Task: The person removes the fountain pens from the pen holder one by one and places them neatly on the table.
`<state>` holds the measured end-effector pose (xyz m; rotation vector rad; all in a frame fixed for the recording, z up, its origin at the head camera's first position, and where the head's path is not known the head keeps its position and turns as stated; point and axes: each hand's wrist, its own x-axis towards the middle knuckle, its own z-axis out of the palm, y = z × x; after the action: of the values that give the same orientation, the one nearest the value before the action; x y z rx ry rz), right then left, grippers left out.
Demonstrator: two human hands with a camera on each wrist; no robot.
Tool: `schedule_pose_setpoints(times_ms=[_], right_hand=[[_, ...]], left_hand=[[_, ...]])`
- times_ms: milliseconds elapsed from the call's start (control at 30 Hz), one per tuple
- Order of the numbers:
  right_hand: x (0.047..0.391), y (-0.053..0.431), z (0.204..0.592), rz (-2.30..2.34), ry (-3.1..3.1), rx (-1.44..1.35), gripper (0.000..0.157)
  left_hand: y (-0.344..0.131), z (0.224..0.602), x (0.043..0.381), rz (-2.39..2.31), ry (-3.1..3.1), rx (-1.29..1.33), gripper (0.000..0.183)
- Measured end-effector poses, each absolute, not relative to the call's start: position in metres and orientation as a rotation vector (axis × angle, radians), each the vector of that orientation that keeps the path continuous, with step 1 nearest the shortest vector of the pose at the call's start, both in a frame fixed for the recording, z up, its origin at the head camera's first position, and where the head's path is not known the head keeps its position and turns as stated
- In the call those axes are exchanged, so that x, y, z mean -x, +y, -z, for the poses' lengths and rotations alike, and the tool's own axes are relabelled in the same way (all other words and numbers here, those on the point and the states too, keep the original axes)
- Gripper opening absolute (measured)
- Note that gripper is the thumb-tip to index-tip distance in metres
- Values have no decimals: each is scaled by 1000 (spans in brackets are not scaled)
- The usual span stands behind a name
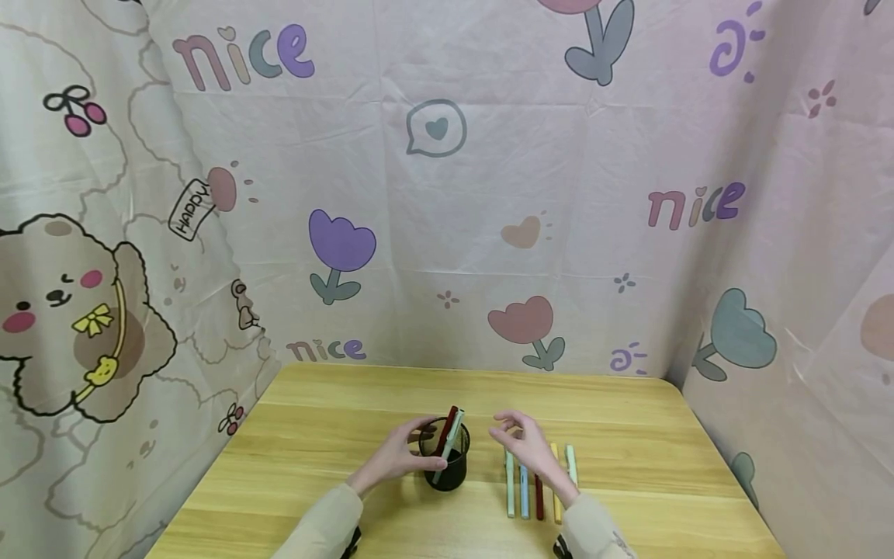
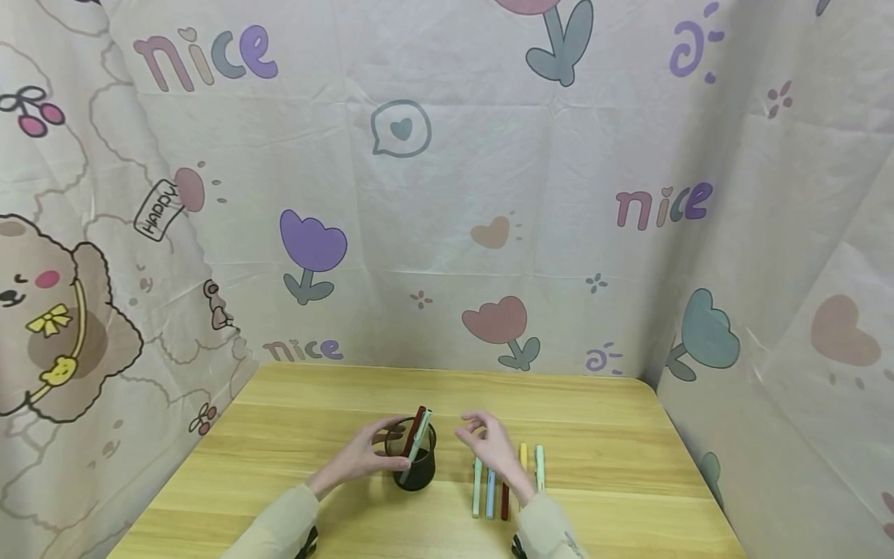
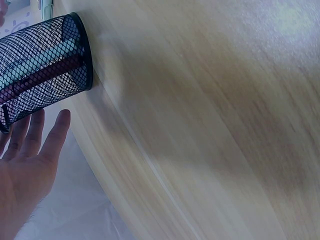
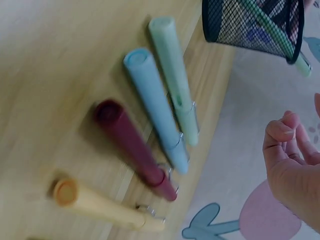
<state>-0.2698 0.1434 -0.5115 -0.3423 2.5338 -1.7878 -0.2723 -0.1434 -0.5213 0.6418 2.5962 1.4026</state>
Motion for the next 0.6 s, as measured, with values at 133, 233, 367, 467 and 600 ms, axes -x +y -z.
schedule_pose_setpoints(times_ms=[133, 233, 367, 467, 600], right_hand=[[272, 134, 509, 1768, 2515, 387, 42], [275, 128, 509, 1761, 2505, 417, 42], [279, 118, 510, 1762, 2495, 466, 42], [282, 111, 510, 1744, 2504, 488, 41], [285, 103, 509, 1734, 2531, 506, 39]], left_hand=[[-142, 521, 272, -1421, 2578, -642, 89], [-142, 520, 272, -1448, 2551, -644, 89], [-142, 520, 272, -1479, 2524, -651, 88], [-143, 520, 272, -1487, 2515, -657, 87], [-143, 520, 272, -1486, 2511, -666, 86]])
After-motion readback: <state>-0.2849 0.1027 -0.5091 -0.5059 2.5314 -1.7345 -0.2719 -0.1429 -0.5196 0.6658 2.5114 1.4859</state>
